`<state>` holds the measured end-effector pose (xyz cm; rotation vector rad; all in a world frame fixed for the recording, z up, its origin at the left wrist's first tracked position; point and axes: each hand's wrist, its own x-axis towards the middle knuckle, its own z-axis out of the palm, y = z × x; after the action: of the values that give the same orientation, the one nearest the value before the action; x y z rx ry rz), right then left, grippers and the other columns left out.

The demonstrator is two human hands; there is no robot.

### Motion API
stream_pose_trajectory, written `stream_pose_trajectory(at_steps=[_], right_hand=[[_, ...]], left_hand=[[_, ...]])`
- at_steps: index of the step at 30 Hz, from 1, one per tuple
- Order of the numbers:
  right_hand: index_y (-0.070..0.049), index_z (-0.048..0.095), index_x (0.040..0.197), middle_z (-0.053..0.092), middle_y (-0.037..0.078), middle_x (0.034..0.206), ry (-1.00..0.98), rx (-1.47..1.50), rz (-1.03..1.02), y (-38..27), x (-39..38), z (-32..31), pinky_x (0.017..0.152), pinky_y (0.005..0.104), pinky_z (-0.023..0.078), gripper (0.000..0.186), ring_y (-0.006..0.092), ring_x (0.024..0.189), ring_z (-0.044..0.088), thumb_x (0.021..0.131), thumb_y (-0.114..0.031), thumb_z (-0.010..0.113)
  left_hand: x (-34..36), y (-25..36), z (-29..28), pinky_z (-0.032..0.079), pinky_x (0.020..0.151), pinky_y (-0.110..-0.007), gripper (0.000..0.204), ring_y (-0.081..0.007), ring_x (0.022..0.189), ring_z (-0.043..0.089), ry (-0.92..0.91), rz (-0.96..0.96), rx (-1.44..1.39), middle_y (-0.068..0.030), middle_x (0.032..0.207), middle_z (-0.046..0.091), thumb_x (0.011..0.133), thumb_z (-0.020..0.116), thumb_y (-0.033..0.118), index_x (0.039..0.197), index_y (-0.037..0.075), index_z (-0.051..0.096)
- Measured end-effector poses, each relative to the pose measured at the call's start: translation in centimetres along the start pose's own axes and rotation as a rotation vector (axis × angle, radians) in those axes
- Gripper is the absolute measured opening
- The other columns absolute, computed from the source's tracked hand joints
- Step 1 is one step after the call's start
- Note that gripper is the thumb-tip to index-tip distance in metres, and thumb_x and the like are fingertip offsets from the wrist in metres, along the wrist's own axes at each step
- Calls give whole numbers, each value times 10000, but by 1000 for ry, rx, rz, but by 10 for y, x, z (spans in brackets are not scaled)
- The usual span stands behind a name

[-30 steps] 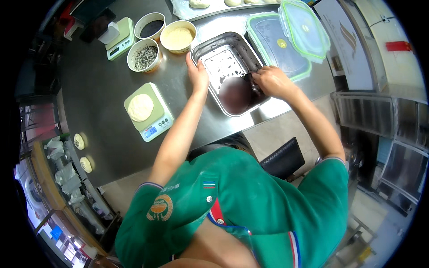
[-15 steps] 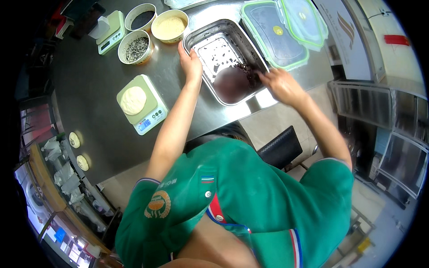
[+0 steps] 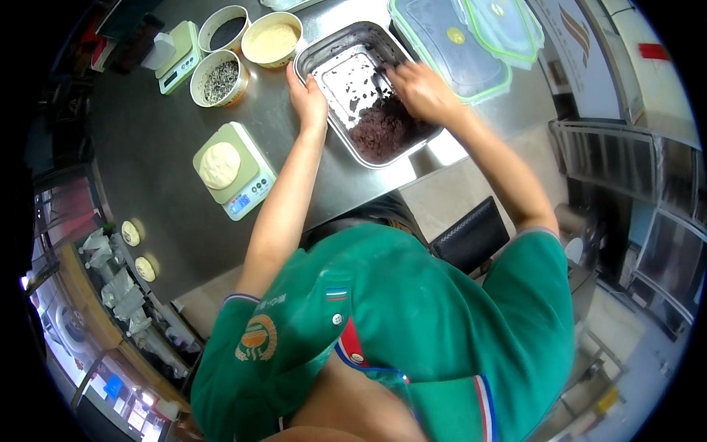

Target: The person fills round dough discs with a dark filling, seals them into balls, and places them on a tray. The person uses a digital scale to weigh the filling and dough, and handles multiple bowls of ingredients on a stainless steel countertop.

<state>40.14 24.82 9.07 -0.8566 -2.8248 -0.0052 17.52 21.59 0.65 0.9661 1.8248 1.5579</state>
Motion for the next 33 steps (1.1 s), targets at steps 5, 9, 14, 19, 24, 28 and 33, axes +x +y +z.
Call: stream_pose_trajectory(at_steps=[5,9,14,19,24,28,33], right_hand=[[47,622,1094,626,145,882,110,169,-38,-64,-60,-37,705,387,493,314,299,786,587,800,-58,646],[7,629,1089,633,137,850,160,310,164,-64,-53,-36,660,398,498,307,309,760,602,784,-25,634],[0,629,1016,635,163,747,-100,28,377,-51,-33,-29,590,455,504,235,369,677,630,797,-2,546],[-21,559,835,607,167,636,-44,2,316,-32,-12,16,525,465,491,33,370,617,628,818,-40,540],[-25,585,962,613,158,670,-142,-78,356,-50,-3,-25,518,429,502,160,333,618,645,820,-11,514],[-32,471,1375,617,149,745,-274,-188,337,-74,-29,-11,510,391,510,581,284,591,639,797,10,514],[33,461,1354,611,137,734,-299,-32,207,-110,-53,-4,461,374,511,551,256,554,643,809,-33,511]], left_hand=[[2,8,7,411,991,-426,488,-418,1152,545,-41,-17,28,-299,1240,552,916,511,47,1385,-21,396],[34,-13,10,406,1023,-374,452,-291,1192,552,-20,135,-59,-222,1296,562,916,531,2,1361,-13,448],[7,7,6,319,1107,-434,846,-419,1336,366,-174,23,67,-298,1420,380,829,689,119,1486,-20,175],[-85,-20,-6,301,1120,-441,660,-425,1335,368,-218,-136,-7,-292,1430,382,890,554,74,1461,-50,247],[-64,-10,-14,374,1065,-414,548,-420,1248,475,-148,-129,-36,-300,1348,473,917,503,48,1419,-72,318],[-47,0,-15,414,1016,-421,534,-420,1202,516,-156,-117,21,-297,1302,517,917,507,46,1413,-60,339],[-44,3,-16,439,983,-393,500,-371,1152,581,-132,-98,-119,-269,1233,588,912,493,9,1393,-59,372]])
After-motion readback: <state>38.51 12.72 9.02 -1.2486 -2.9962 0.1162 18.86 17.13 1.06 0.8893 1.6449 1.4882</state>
